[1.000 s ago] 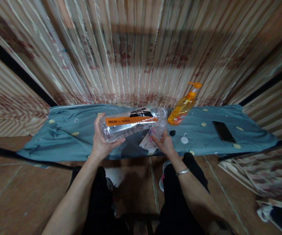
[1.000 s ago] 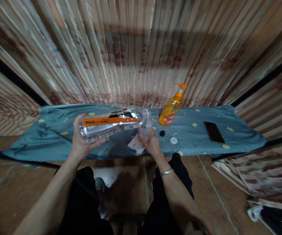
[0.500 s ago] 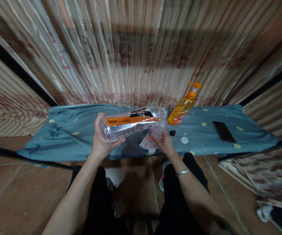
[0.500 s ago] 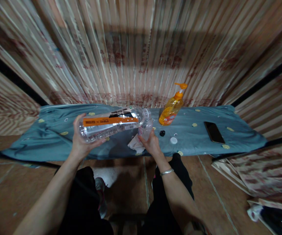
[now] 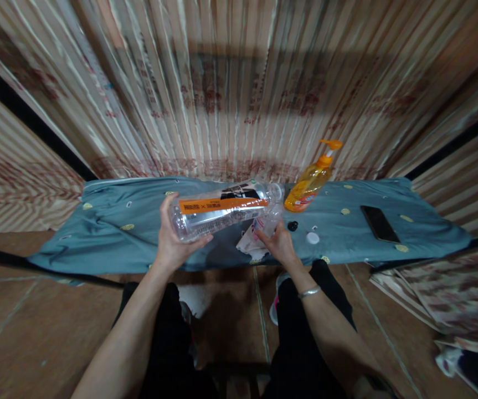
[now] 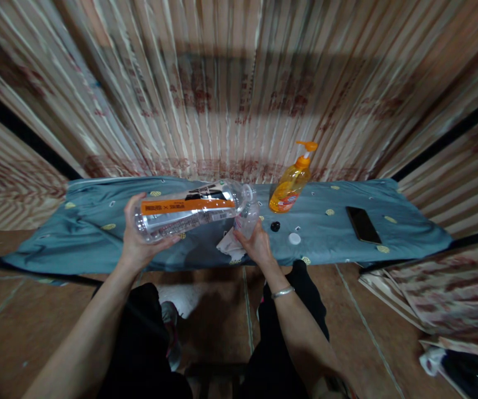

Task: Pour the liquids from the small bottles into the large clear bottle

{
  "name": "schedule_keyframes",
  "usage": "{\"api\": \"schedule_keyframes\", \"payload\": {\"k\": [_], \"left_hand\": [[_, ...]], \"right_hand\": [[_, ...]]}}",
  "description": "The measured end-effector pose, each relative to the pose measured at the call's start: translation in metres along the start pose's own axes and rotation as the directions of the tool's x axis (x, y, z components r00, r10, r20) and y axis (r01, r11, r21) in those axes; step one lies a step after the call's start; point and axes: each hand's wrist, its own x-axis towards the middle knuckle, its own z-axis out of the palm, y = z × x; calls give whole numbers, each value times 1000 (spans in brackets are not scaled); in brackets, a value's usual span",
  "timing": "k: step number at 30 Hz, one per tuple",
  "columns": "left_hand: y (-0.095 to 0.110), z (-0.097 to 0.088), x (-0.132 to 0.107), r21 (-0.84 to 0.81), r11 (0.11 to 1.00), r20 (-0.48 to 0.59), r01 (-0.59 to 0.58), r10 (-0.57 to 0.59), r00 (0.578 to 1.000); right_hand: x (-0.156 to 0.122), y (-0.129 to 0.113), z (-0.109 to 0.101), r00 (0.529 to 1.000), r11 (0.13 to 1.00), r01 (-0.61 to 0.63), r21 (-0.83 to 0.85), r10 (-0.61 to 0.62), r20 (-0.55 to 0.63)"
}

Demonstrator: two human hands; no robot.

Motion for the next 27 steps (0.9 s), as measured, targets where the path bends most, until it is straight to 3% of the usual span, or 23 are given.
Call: {"api": "schedule_keyframes", "payload": {"k": [6, 27], "left_hand": [[2, 0, 0, -6, 999, -4, 32, -32, 999], [0, -1, -1, -11, 999, 6, 45, -45, 999]], "right_hand": [[-1, -7, -5, 999, 1000, 5, 17, -6, 39], [-1, -12, -8, 998, 993, 55, 100, -56, 8]]}}
